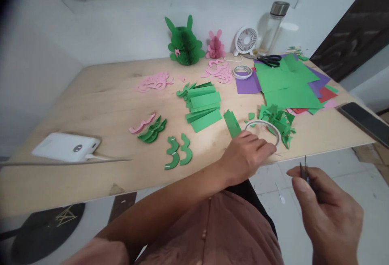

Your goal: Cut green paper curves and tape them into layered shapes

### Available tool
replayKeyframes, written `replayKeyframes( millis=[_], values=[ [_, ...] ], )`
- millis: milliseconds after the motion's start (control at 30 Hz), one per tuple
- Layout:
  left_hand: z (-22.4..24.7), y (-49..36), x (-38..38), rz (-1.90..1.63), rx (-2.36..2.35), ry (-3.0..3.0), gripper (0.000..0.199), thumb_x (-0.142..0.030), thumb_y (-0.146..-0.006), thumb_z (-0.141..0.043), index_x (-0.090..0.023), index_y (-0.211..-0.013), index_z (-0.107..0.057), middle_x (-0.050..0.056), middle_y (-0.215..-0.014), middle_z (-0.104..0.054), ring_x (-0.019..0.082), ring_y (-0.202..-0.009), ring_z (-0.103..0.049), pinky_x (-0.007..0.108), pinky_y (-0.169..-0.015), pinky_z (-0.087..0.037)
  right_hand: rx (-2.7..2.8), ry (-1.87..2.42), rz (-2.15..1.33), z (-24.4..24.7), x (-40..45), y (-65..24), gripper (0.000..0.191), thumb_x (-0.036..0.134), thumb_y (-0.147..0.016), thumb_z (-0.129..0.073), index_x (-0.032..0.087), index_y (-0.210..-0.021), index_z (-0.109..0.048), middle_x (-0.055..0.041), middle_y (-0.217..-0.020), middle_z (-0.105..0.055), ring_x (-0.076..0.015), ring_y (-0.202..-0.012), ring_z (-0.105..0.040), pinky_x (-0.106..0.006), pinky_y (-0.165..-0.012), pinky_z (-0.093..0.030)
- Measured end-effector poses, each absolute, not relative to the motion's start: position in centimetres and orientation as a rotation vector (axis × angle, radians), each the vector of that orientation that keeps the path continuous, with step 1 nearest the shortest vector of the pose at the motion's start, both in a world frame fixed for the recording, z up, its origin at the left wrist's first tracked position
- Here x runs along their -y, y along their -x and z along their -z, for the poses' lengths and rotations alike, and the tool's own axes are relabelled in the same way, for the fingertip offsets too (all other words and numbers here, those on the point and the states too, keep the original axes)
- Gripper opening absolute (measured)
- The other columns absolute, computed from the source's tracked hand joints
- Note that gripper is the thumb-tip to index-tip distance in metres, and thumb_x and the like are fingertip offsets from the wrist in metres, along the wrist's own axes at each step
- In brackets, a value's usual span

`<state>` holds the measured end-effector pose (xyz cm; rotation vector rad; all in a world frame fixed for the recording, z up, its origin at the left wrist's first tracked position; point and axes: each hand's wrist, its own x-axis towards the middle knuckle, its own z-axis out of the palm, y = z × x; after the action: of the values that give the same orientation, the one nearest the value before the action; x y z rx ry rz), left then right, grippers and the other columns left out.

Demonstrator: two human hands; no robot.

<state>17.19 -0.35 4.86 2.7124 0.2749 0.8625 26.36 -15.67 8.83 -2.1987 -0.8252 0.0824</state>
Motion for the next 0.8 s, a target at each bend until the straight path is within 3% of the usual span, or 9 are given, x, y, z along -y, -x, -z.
replayKeyframes(
  millis=[167, 367, 467, 567, 667, 800],
  values=[
    [-3.5, -18.8, -0.4, -0.854, -0.129, -2.901, 0.028, -0.01, -0.093, -0.038, -0.013, -0.105, -0.062, 0.006, -0.074, -0.067, 0.021, -0.077, -0.059, 0.039, -0.082, -0.036, 0.827, 2.2, -0.171, -8.6, 15.7, -25.8, 0.013, 0.039, -0.078, -0.065, 0.031, -0.087, -0.07, 0.0033, -0.037, -0.04, -0.0127, -0.029, -0.031, -0.032, -0.039, -0.029],
    [-2.5, -18.2, 0.1, -0.771, -0.25, -2.865, 0.02, -0.012, -0.092, -0.044, -0.013, -0.102, -0.061, 0.005, -0.079, -0.067, 0.022, -0.087, -0.059, 0.04, -0.089, -0.038, 0.889, 2.203, -0.248, -8.5, 14.9, -24.8, 0.019, 0.041, -0.075, -0.063, 0.026, -0.086, -0.07, 0.0072, -0.033, -0.032, -0.0116, -0.027, -0.026, -0.029, -0.034, -0.022],
    [-3.2, -15.3, 0.8, -0.799, -0.362, -2.724, 0.023, -0.016, -0.094, -0.04, -0.013, -0.107, -0.059, 0.005, -0.089, -0.068, 0.02, -0.097, -0.058, 0.035, -0.086, -0.043, 1.018, 2.168, -0.275, -8.3, 14.0, -24.3, 0.02, 0.042, -0.073, -0.062, 0.024, -0.081, -0.069, 0.0053, -0.04, -0.044, -0.0124, -0.033, -0.036, -0.027, -0.04, -0.033],
    [-3.7, -11.1, 1.6, -0.935, -0.519, -2.579, 0.021, -0.013, -0.091, -0.042, -0.014, -0.097, -0.061, 0.007, -0.093, -0.068, 0.019, -0.103, -0.058, 0.034, -0.091, -0.045, 1.188, 2.1, -0.328, -7.8, 12.8, -23.6, 0.023, 0.043, -0.076, -0.058, 0.022, -0.075, -0.067, 0.0003, -0.061, -0.064, -0.0152, -0.05, -0.054, -0.025, -0.053, -0.042],
    [-3.3, -7.9, 2.0, -1.116, -0.65, -2.407, 0.018, -0.013, -0.087, -0.045, -0.015, -0.09, -0.062, 0.007, -0.091, -0.069, 0.02, -0.099, -0.06, 0.037, -0.093, -0.048, 1.402, 2.024, -0.414, -6.9, 11.5, -22.7, 0.025, 0.044, -0.08, -0.055, 0.021, -0.075, -0.066, 0.0008, -0.062, -0.064, -0.0147, -0.054, -0.056, -0.022, -0.053, -0.042],
    [-1.9, -7.1, 2.0, -1.047, -0.745, -2.277, 0.015, -0.015, -0.087, -0.046, -0.016, -0.089, -0.061, 0.006, -0.09, -0.07, 0.019, -0.092, -0.062, 0.037, -0.09, -0.05, 1.593, 1.91, -0.491, -5.9, 10.3, -21.7, 0.028, 0.044, -0.085, -0.053, 0.02, -0.076, -0.065, -0.0003, -0.071, -0.069, -0.0144, -0.056, -0.058, -0.021, -0.049, -0.042]
  ],
)
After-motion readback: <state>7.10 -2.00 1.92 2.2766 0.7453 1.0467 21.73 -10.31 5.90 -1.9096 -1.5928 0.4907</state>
